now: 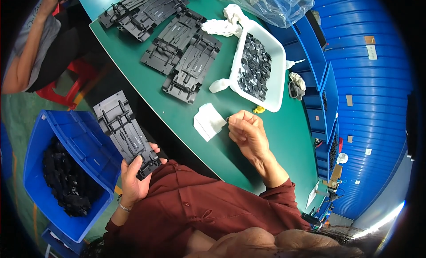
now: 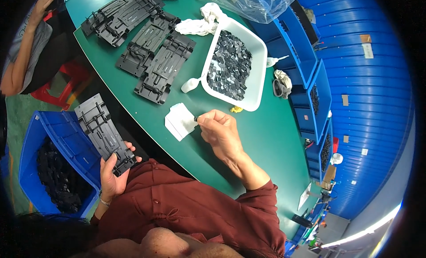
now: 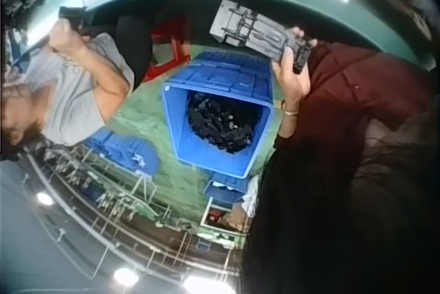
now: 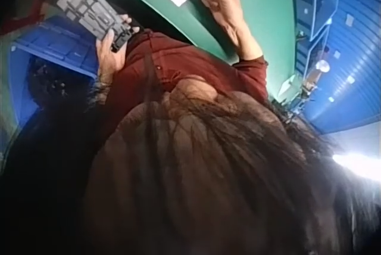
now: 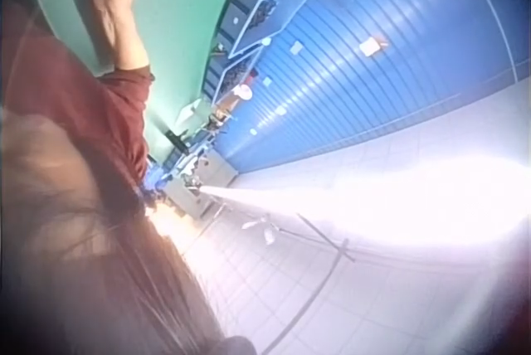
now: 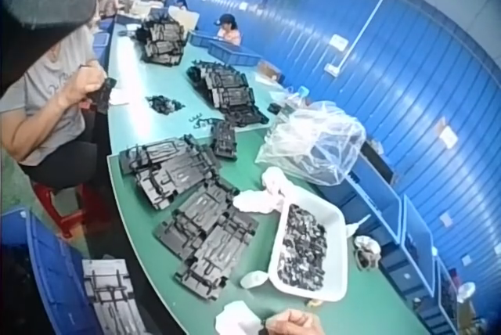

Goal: Manually assembling small plastic components onto a toy car chassis at a factory workbench.

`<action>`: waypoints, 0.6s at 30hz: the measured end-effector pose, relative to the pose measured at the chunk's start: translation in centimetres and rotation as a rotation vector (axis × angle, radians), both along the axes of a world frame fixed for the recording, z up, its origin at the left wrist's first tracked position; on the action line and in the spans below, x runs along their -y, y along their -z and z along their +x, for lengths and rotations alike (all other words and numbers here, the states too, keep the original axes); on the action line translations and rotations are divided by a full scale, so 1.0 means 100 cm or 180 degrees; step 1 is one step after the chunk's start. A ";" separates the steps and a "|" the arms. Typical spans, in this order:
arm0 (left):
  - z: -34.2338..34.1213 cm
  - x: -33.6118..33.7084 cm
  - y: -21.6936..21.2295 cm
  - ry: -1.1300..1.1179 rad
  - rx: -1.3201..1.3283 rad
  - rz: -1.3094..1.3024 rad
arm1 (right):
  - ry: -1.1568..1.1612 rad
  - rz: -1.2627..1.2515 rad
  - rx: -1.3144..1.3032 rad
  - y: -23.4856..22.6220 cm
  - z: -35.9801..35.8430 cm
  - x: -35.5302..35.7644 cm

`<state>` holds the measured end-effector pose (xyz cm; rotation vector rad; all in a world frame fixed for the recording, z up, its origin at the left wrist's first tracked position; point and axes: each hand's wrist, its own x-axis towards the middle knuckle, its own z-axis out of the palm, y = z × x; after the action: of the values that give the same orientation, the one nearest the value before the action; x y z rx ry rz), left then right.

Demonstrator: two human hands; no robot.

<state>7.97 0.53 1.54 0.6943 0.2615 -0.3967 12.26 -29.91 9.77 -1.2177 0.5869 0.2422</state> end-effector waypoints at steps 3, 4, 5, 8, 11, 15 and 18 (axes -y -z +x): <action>0.001 0.001 0.000 0.0006 -0.0001 -0.0010 | -0.0321 -0.2543 0.1109 0.005 -0.013 -0.009; 0.002 0.002 0.001 0.0017 -0.0003 -0.0012 | -0.0669 -0.3745 0.2591 0.016 -0.013 0.002; 0.002 0.001 0.001 0.0010 -0.0007 -0.0014 | -0.1012 -0.4144 0.3616 0.014 -0.008 0.010; 0.003 0.001 0.001 0.0019 -0.0008 -0.0003 | -0.1236 -0.4925 0.4629 0.012 -0.006 0.012; 0.004 0.002 -0.001 -0.0008 -0.0030 -0.0065 | -0.1190 -0.5384 0.5071 0.014 -0.005 0.014; 0.004 0.004 -0.001 -0.0069 -0.0049 -0.0126 | -0.1353 -0.5461 0.5090 0.009 -0.010 0.013; 0.003 0.004 0.000 -0.0071 -0.0057 -0.0120 | -0.1317 -0.5476 0.5070 0.010 -0.014 0.013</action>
<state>8.30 0.14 1.57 0.6505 0.2778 -0.3858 10.87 -31.20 8.79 -2.5447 -1.1970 -1.1036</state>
